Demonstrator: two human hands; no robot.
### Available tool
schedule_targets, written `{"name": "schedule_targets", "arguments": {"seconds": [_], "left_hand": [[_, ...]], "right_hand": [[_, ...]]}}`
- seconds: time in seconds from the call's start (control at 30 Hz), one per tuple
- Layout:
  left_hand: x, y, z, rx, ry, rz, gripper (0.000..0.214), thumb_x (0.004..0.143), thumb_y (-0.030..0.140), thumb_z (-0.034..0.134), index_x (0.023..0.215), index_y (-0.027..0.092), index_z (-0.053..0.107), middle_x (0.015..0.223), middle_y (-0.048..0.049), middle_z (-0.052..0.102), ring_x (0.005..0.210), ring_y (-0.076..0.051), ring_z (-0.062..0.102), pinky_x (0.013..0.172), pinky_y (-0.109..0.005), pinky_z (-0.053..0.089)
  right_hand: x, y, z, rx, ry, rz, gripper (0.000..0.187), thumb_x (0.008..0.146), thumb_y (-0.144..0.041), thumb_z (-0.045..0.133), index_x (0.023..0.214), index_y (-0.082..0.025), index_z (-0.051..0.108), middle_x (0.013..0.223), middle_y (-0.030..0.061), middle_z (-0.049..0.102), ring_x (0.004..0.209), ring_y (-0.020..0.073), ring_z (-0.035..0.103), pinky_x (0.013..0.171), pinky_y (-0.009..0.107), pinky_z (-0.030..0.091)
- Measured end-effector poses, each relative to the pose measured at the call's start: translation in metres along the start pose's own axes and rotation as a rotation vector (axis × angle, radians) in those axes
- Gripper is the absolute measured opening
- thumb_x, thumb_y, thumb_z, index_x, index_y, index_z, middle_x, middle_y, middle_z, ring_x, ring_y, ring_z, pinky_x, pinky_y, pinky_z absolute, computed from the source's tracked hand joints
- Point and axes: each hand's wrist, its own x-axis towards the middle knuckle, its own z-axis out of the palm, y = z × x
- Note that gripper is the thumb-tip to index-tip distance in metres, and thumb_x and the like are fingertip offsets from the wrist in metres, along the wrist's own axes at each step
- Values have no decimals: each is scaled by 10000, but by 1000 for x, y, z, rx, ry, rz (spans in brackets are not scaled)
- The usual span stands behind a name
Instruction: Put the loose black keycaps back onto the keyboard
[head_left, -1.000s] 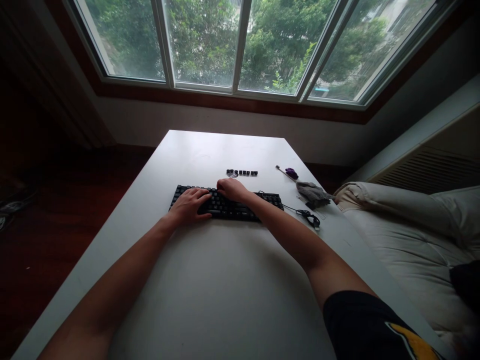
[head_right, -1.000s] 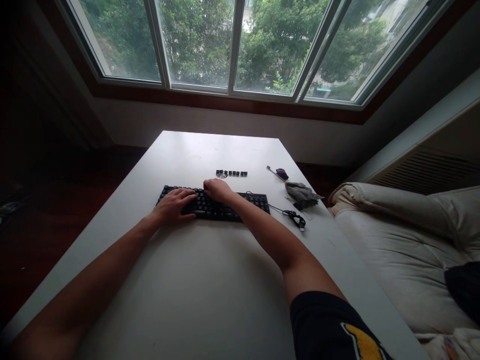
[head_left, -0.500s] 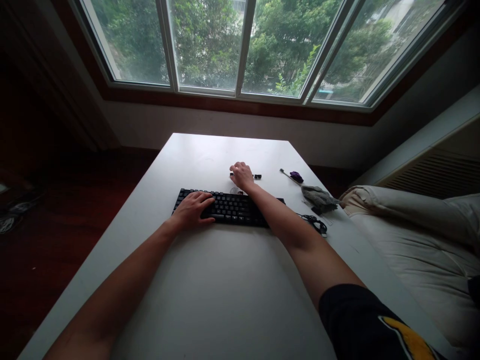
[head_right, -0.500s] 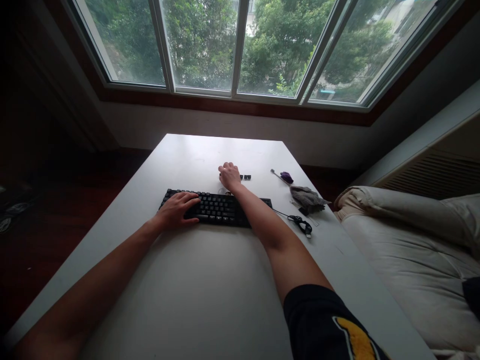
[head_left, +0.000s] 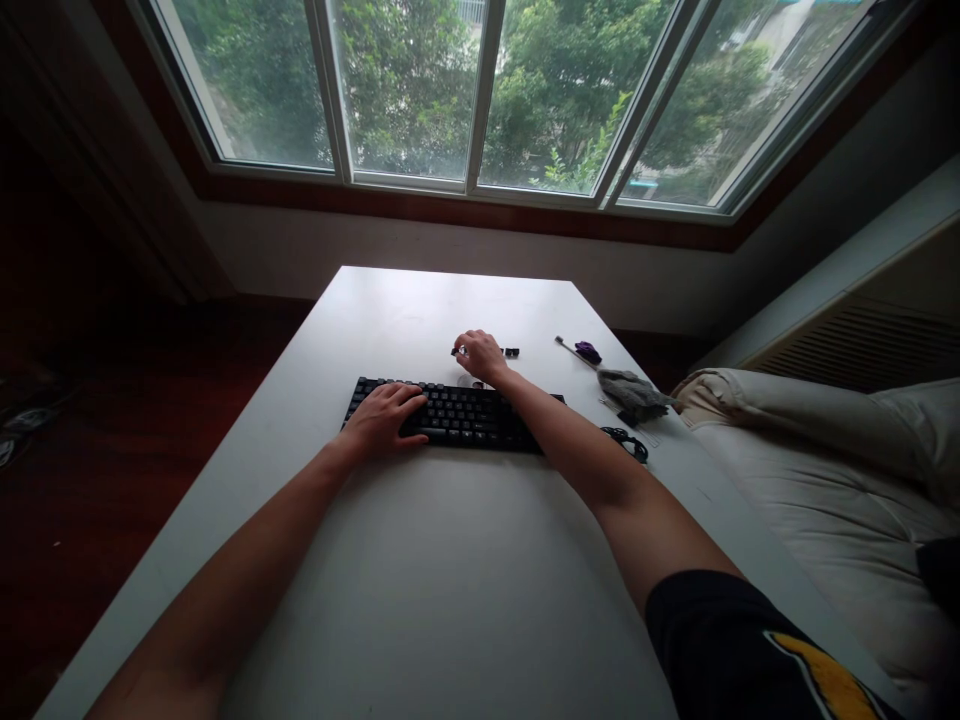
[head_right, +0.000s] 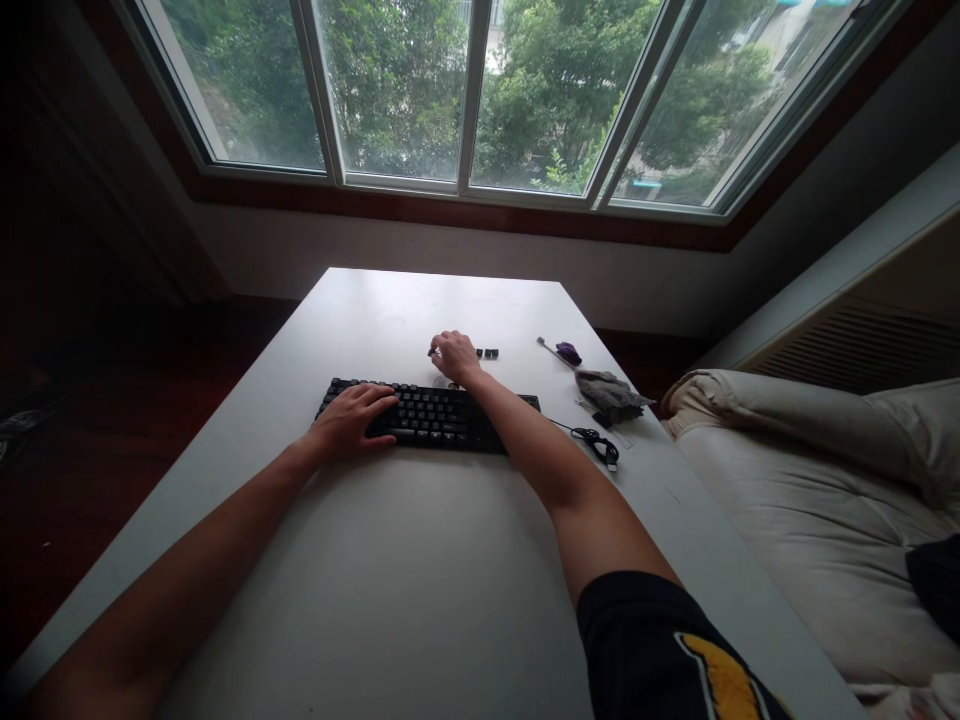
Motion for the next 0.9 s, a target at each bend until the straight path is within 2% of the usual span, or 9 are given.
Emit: {"name": "schedule_targets", "arguments": {"seconds": [0.17, 0.3, 0.6, 0.9], "left_hand": [[0, 3, -2, 0, 1, 2, 638, 899, 571, 688, 1443, 249, 596, 1492, -130, 570, 1330, -362, 534, 1155, -559, 406], [0, 4, -2, 11, 2, -2, 641, 902, 574, 683, 1437, 232, 599, 1495, -139, 566, 1338, -365, 528, 1158, -557, 404], [-1, 2, -1, 24, 0, 4, 650, 906, 582, 676, 1443, 227, 593, 1501, -139, 564, 1341, -365, 525, 1163, -554, 398], [-1, 1, 1, 4, 10, -1, 651, 895, 577, 692, 1446, 244, 594, 1502, -135, 561, 1341, -367, 524, 1162, -569, 396]], "right_hand": [[-25, -5, -8, 226, -132, -45, 233, 916, -199, 677, 1142, -167, 719, 1052, 34, 690, 917, 112, 614, 849, 194, 438], [-37, -6, -13, 340, -250, -84, 210, 878, -190, 701, 1082, -162, 739, 957, 8, 694, 818, 77, 602, 727, 147, 398], [-40, -23, -20, 320, -293, -66, 211, 877, -194, 727, 1081, -155, 762, 965, 24, 699, 830, 76, 602, 739, 147, 394], [-37, -25, -21, 215, -293, -122, 181, 881, -199, 719, 1049, -156, 772, 1007, 35, 703, 896, 95, 610, 765, 157, 383]]}}
